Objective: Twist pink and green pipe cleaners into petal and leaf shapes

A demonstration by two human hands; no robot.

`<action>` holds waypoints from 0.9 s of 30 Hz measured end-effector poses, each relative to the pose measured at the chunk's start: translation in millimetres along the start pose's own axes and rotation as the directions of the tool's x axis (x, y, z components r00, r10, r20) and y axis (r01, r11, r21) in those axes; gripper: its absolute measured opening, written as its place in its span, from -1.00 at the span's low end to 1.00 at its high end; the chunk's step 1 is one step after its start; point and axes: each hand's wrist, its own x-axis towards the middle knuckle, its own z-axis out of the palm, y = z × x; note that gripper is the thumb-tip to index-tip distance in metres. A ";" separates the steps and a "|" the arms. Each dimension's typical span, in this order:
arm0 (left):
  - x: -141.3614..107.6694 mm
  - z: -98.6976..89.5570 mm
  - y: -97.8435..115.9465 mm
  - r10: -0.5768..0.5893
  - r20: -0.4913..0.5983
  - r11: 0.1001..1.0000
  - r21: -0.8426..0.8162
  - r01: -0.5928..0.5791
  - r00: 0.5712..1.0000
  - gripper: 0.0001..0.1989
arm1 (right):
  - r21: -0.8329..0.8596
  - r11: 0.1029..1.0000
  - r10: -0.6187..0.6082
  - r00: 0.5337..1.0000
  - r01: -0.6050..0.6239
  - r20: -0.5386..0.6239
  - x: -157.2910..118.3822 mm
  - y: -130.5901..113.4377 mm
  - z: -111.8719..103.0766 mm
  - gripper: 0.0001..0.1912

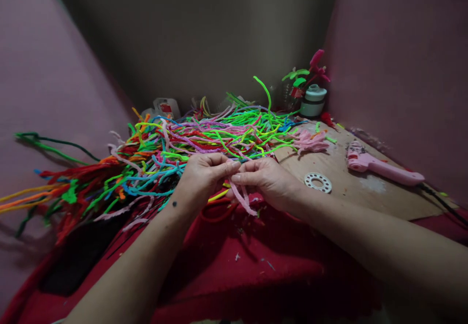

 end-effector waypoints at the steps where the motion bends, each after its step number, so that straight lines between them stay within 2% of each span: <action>1: 0.2 0.2 -0.5 0.018 0.002 1.000 0.007 -0.018 1.000 -0.74 | 0.011 1.000 0.004 1.000 -0.004 -0.013 0.4 -0.5 -0.5 -0.78; 4: -0.2 -1.1 -0.1 0.145 -0.007 0.989 -0.002 -0.145 0.989 -0.81 | 0.071 0.997 -0.013 0.997 0.018 -0.075 2.8 -2.7 -3.7 -0.80; 6: -1.4 -3.6 1.2 0.293 -0.027 0.956 0.035 -0.292 0.956 -0.80 | 0.118 0.991 -0.053 0.990 0.068 -0.128 4.7 -4.5 -6.6 -0.82; 8: -2.6 -6.2 1.5 0.484 0.027 0.858 0.178 -0.481 0.875 -0.83 | 0.142 0.983 -0.095 0.981 0.119 -0.168 6.4 -5.9 -9.2 -0.82; 10: -3.0 -7.1 -0.8 0.640 0.151 0.681 0.341 -0.648 0.753 -0.85 | 0.152 0.977 -0.118 0.974 0.148 -0.192 7.7 -6.4 -11.1 -0.80; 12: -2.7 -5.8 -5.9 0.717 0.272 0.499 0.444 -0.745 0.642 -0.82 | 0.162 0.972 -0.138 0.970 0.171 -0.199 8.8 -5.8 -12.3 -0.80; 13: -2.4 -4.7 -8.7 0.738 0.308 0.425 0.478 -0.769 0.600 -0.80 | 0.166 0.969 -0.148 0.967 0.184 -0.206 9.3 -5.2 -12.8 -0.80; 15: -2.4 -2.6 -12.6 0.758 0.342 0.341 0.518 -0.784 0.556 -0.79 | 0.166 0.965 -0.165 0.962 0.203 -0.217 10.3 -4.0 -13.5 -0.80; 16: -2.7 -2.2 -13.0 0.758 0.344 0.336 0.523 -0.783 0.554 -0.81 | 0.164 0.965 -0.167 0.961 0.205 -0.219 10.6 -3.7 -13.6 -0.81; 18: -4.2 -3.3 -10.3 0.750 0.317 0.392 0.494 -0.776 0.581 -0.84 | 0.174 0.967 -0.147 0.965 0.186 -0.218 10.5 -4.0 -13.3 -0.85; 21: -7.8 -7.6 -1.5 0.700 0.259 0.542 0.413 -0.732 0.665 -0.85 | 0.168 0.973 -0.120 0.971 0.155 -0.206 9.3 -5.9 -11.7 -0.86; 23: -10.0 -10.1 3.6 0.662 0.233 0.608 0.389 -0.692 0.712 -0.86 | 0.130 0.979 -0.130 0.973 0.156 -0.191 8.5 -6.6 -10.9 -0.85; 25: -11.3 -11.3 6.5 0.649 0.211 0.621 0.406 -0.670 0.731 -0.87 | 0.085 0.982 -0.153 0.972 0.170 -0.176 8.4 -6.4 -10.9 -0.86; 27: -11.4 -11.7 7.5 0.653 0.199 0.597 0.459 -0.658 0.731 -0.87 | 0.043 0.984 -0.163 0.972 0.172 -0.168 8.8 -5.5 -11.7 -0.87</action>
